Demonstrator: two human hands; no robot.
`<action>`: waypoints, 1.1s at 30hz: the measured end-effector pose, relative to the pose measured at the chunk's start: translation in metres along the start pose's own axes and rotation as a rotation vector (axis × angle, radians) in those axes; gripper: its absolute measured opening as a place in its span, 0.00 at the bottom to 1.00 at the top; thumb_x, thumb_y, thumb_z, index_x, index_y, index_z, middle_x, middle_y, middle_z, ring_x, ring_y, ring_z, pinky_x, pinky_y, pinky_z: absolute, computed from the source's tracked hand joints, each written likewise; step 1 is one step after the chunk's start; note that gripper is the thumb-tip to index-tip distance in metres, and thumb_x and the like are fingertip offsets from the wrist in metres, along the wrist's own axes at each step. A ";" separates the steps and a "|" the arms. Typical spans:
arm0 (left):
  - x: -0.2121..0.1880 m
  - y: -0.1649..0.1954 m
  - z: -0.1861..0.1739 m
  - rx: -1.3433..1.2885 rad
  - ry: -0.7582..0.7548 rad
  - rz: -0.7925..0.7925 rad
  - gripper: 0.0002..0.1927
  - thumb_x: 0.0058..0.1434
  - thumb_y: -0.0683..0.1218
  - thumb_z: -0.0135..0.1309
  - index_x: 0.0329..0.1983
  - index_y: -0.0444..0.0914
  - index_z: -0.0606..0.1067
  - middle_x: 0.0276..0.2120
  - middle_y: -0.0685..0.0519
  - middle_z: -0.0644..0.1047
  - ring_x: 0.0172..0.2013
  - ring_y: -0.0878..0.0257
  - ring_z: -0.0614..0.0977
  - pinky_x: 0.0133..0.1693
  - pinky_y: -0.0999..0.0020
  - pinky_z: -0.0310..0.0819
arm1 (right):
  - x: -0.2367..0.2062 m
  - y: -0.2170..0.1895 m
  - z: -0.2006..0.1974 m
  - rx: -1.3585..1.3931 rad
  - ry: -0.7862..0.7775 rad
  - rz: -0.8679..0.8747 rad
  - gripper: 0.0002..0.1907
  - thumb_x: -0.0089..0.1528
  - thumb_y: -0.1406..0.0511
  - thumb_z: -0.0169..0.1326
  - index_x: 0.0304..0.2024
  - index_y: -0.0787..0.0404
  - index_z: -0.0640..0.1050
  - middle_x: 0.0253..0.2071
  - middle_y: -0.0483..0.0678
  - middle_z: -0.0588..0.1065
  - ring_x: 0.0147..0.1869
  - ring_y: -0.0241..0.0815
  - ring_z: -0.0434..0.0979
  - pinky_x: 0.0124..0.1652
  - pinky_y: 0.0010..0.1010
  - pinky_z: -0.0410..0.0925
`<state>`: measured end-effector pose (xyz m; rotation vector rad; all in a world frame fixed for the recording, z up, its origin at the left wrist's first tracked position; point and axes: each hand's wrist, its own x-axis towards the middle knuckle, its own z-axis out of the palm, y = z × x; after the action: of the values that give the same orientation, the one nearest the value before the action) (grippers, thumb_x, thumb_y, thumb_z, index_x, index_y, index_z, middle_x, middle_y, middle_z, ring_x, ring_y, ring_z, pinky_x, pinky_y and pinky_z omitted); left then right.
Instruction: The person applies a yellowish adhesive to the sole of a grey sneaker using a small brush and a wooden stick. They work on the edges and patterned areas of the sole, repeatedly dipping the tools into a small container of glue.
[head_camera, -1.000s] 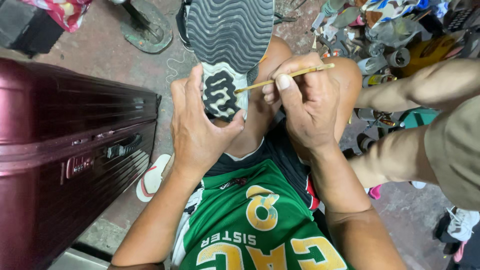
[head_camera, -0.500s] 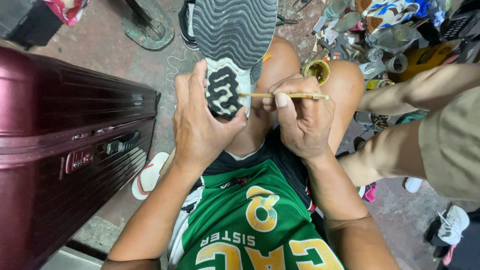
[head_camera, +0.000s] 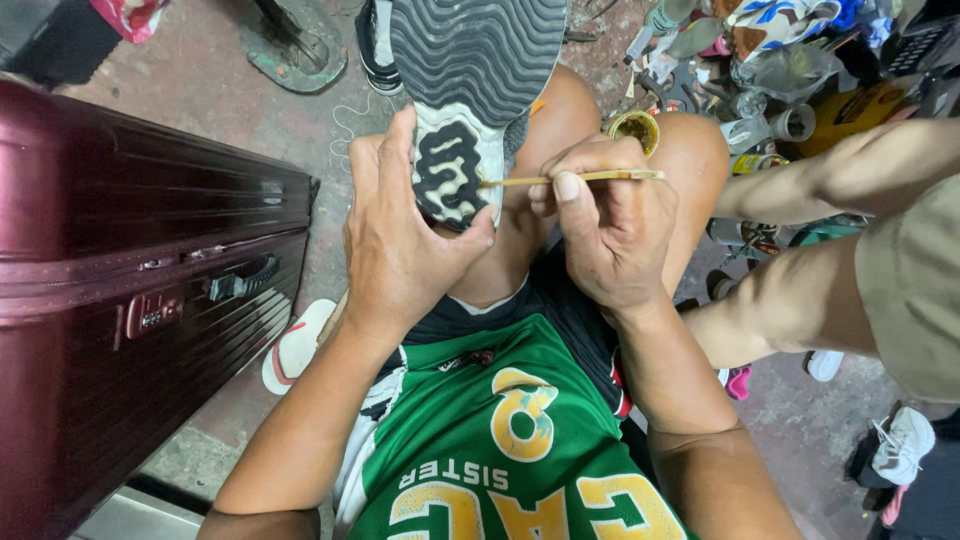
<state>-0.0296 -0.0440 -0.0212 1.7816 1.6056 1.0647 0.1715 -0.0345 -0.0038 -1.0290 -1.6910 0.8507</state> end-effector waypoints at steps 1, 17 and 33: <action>0.000 0.000 0.000 -0.006 -0.003 -0.005 0.52 0.52 0.48 0.74 0.74 0.34 0.56 0.53 0.41 0.68 0.52 0.45 0.78 0.50 0.56 0.78 | 0.000 0.000 0.000 0.005 0.008 -0.015 0.05 0.78 0.69 0.46 0.50 0.68 0.69 0.38 0.53 0.76 0.37 0.36 0.77 0.39 0.23 0.73; -0.002 -0.007 0.001 -0.021 0.019 0.013 0.52 0.54 0.48 0.73 0.74 0.33 0.55 0.52 0.42 0.68 0.52 0.47 0.78 0.50 0.58 0.78 | -0.025 0.024 0.013 0.219 0.118 -0.046 0.05 0.78 0.70 0.45 0.55 0.64 0.66 0.44 0.57 0.74 0.43 0.41 0.79 0.44 0.28 0.77; 0.005 -0.001 -0.002 0.036 -0.004 0.006 0.51 0.50 0.47 0.75 0.72 0.34 0.59 0.52 0.42 0.69 0.53 0.44 0.76 0.51 0.55 0.75 | -0.015 0.024 0.013 0.086 0.059 -0.160 0.04 0.76 0.72 0.45 0.52 0.65 0.69 0.45 0.54 0.76 0.44 0.44 0.79 0.46 0.33 0.76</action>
<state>-0.0321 -0.0395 -0.0197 1.8114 1.6280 1.0403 0.1681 -0.0395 -0.0346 -0.8406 -1.6482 0.7753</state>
